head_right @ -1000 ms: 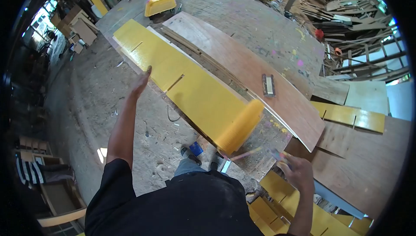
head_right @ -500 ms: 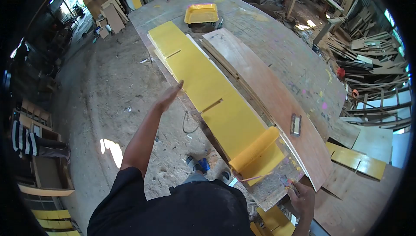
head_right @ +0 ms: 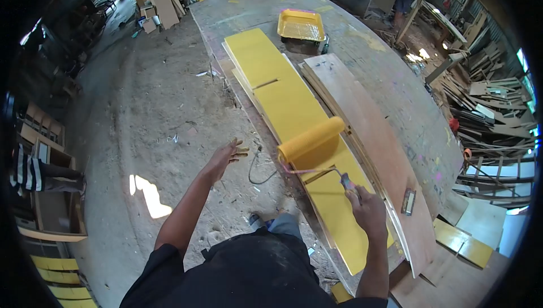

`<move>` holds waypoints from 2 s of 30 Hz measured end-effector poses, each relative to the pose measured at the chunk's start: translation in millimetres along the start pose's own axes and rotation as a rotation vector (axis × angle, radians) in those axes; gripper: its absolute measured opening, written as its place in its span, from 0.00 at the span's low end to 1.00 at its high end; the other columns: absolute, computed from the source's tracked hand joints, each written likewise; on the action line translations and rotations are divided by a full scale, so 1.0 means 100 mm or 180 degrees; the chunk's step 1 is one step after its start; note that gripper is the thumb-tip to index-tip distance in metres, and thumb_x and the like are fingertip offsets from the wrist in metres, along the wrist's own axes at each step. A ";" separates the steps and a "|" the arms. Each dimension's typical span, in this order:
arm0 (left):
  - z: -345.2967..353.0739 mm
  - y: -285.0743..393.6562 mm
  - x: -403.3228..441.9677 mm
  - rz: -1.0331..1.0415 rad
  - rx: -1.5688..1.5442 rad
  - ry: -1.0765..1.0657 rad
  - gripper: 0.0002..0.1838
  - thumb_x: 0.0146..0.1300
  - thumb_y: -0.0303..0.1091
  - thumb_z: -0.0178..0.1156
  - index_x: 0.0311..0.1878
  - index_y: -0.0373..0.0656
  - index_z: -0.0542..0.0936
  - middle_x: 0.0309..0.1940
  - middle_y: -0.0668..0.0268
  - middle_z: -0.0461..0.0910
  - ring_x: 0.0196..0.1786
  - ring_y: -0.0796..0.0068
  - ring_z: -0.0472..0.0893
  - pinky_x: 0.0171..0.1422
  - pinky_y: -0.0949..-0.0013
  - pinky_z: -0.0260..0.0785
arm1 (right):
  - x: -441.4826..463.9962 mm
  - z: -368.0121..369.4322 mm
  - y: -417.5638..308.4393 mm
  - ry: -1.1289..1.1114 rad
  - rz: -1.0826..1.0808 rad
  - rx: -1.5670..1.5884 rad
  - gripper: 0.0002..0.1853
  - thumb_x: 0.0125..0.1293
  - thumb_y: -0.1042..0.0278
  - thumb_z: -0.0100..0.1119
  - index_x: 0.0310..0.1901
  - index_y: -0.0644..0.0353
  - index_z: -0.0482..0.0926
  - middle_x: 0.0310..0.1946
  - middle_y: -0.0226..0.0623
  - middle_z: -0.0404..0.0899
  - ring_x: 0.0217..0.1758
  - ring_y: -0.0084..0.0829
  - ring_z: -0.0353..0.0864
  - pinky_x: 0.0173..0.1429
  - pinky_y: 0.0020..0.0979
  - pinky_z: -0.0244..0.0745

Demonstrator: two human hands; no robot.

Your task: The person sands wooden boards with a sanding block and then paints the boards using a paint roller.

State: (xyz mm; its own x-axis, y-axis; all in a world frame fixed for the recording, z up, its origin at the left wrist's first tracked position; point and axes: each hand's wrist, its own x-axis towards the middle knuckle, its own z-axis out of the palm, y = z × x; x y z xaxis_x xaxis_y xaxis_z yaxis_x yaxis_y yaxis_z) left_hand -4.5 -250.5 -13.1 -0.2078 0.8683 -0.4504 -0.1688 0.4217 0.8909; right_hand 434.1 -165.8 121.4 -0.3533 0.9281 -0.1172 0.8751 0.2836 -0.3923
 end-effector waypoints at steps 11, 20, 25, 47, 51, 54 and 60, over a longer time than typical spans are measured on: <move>-0.76 0.24 0.68 0.0351 -0.0347 0.0405 0.36 0.82 0.62 0.45 0.73 0.38 0.74 0.61 0.59 0.85 0.63 0.69 0.83 0.69 0.62 0.67 | 1.95 0.64 -1.14 0.0030 -0.0433 -0.0299 0.23 0.75 0.45 0.56 0.47 0.61 0.83 0.32 0.56 0.85 0.38 0.58 0.87 0.44 0.55 0.80; -1.52 0.49 1.30 0.0235 -0.0510 0.0784 0.33 0.83 0.56 0.46 0.71 0.36 0.75 0.60 0.58 0.85 0.61 0.66 0.85 0.65 0.62 0.72 | 3.63 1.15 -2.11 0.0094 -0.0710 -0.0227 0.21 0.74 0.48 0.58 0.40 0.62 0.82 0.31 0.54 0.87 0.37 0.52 0.90 0.45 0.52 0.84; -1.75 0.47 1.47 0.0129 -0.0608 0.0803 0.34 0.83 0.59 0.43 0.73 0.37 0.72 0.63 0.57 0.83 0.64 0.64 0.82 0.67 0.60 0.69 | 4.47 1.38 -2.68 0.0038 -0.0794 0.0059 0.22 0.75 0.47 0.56 0.43 0.63 0.82 0.36 0.55 0.88 0.44 0.53 0.89 0.51 0.52 0.83; -2.04 1.24 2.58 0.0245 -0.0809 -0.0115 0.29 0.84 0.52 0.46 0.71 0.36 0.75 0.61 0.57 0.84 0.64 0.63 0.83 0.69 0.60 0.70 | 6.47 1.17 -1.71 0.0622 0.0662 0.0124 0.22 0.71 0.47 0.58 0.48 0.60 0.85 0.47 0.57 0.87 0.54 0.56 0.86 0.57 0.54 0.78; -1.99 1.47 2.69 0.0160 -0.1005 -0.0337 0.31 0.83 0.54 0.46 0.70 0.35 0.76 0.61 0.56 0.84 0.64 0.63 0.83 0.69 0.59 0.70 | 5.87 1.15 -1.47 0.1653 -0.0120 -0.0353 0.20 0.68 0.56 0.64 0.54 0.60 0.83 0.53 0.59 0.83 0.56 0.54 0.83 0.60 0.52 0.76; -1.94 1.48 2.71 0.0081 -0.0944 -0.0480 0.31 0.83 0.53 0.46 0.69 0.34 0.76 0.61 0.54 0.84 0.64 0.61 0.83 0.70 0.58 0.70 | 4.83 1.07 -1.45 0.0849 0.0034 0.0441 0.17 0.67 0.57 0.64 0.51 0.59 0.86 0.51 0.55 0.85 0.54 0.53 0.83 0.60 0.51 0.77; -1.76 1.23 2.64 -0.0280 -0.0740 -0.1001 0.32 0.83 0.53 0.44 0.72 0.32 0.71 0.64 0.51 0.81 0.63 0.58 0.83 0.70 0.56 0.70 | 3.93 1.50 -1.40 0.0610 -0.0144 0.0284 0.15 0.73 0.60 0.56 0.37 0.59 0.88 0.39 0.50 0.86 0.47 0.53 0.84 0.54 0.51 0.77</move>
State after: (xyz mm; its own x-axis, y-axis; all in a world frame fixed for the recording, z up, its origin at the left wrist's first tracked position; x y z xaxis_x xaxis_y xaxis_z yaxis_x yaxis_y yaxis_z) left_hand -250.0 -15.1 -32.8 0.1162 0.8843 -0.4523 -0.3937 0.4591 0.7964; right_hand 123.4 123.4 -7.1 -0.3146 0.9463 0.0747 0.8240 0.3113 -0.4734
